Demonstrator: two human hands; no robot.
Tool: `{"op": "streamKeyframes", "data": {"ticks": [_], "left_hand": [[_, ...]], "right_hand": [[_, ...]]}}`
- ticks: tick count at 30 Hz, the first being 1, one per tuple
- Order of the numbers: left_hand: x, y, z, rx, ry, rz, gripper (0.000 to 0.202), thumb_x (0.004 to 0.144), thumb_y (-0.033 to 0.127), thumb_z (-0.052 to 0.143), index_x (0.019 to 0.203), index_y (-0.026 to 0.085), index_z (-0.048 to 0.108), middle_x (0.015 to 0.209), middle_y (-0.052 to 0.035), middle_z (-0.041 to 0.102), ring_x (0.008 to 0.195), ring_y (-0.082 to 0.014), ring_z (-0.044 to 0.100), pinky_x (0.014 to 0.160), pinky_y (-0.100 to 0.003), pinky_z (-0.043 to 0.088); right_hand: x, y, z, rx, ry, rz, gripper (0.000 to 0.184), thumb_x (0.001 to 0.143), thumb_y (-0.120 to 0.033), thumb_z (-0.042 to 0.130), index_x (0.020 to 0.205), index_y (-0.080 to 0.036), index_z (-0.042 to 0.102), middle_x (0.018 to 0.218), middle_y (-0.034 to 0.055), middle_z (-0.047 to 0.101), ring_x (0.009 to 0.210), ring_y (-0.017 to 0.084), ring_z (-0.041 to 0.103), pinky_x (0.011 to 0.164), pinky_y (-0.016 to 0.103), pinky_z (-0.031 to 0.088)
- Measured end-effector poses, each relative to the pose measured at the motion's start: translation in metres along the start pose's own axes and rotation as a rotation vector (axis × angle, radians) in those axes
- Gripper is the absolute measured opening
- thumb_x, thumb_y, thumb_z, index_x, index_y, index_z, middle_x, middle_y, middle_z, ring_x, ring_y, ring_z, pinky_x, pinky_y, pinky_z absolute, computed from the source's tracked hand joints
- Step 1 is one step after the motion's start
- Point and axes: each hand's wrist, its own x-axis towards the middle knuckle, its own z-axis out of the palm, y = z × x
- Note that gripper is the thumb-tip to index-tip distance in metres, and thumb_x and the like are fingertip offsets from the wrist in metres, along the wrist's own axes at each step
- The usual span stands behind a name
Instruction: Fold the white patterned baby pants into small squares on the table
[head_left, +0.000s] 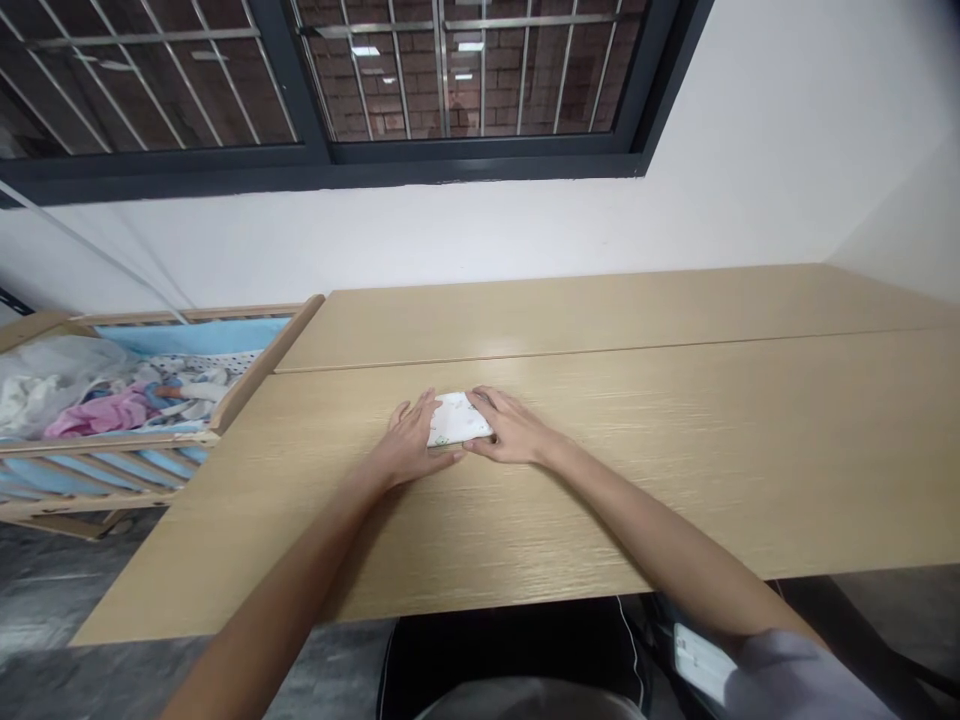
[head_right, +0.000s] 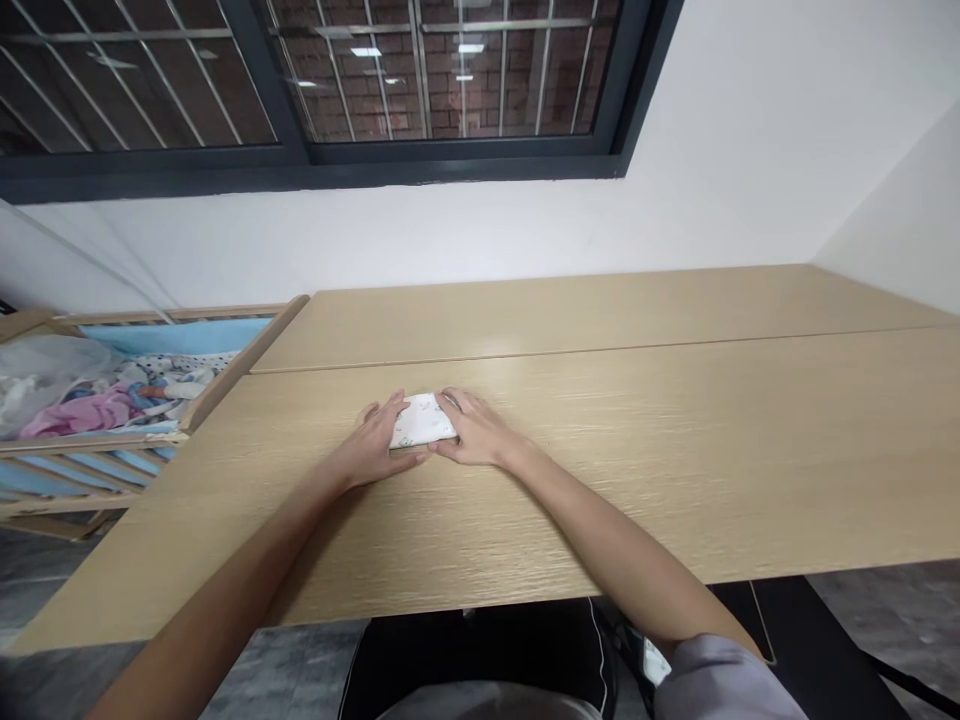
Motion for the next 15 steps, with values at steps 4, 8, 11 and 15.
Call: {"op": "streamKeyframes", "data": {"ticks": [4,8,11,15], "left_hand": [[0.005,-0.001,-0.002,-0.003,0.022,-0.045,0.074,0.082,0.040,0.064,0.145,0.010,0.040,0.159,-0.0258,0.035,0.151,-0.0328,0.028,0.123,-0.056,0.017],[0.010,0.001,-0.008,-0.009,0.119,-0.089,0.049,0.084,0.022,0.054,0.133,0.016,0.057,0.155,-0.0190,0.043,0.146,-0.0331,0.035,0.120,-0.056,0.023],[0.010,0.008,-0.025,-0.050,0.208,-0.176,0.034,0.087,0.024,0.049,0.116,0.019,0.066,0.134,-0.0163,0.059,0.131,-0.0338,0.051,0.111,-0.056,0.036],[-0.001,0.026,-0.047,-0.185,0.253,-0.295,0.029,0.087,0.028,0.051,0.113,0.017,0.056,0.105,-0.0097,0.072,0.094,-0.0237,0.069,0.083,-0.037,0.055]], "right_hand": [[0.004,0.008,-0.001,0.060,0.049,-0.030,0.071,0.083,-0.029,0.060,0.149,-0.013,0.040,0.147,0.0198,0.049,0.134,0.034,0.048,0.111,0.049,0.040],[0.010,0.012,0.004,0.189,0.158,0.026,0.055,0.078,-0.019,0.058,0.132,-0.016,0.054,0.129,0.0150,0.063,0.118,0.029,0.059,0.103,0.045,0.045],[0.020,0.010,-0.005,0.408,0.195,0.148,0.040,0.080,-0.022,0.057,0.120,-0.017,0.057,0.108,0.0098,0.070,0.094,0.025,0.065,0.085,0.039,0.052],[0.033,0.000,-0.037,0.731,0.184,0.311,0.049,0.081,-0.026,0.057,0.128,-0.018,0.047,0.091,0.0046,0.069,0.080,0.022,0.065,0.071,0.034,0.052]]}}
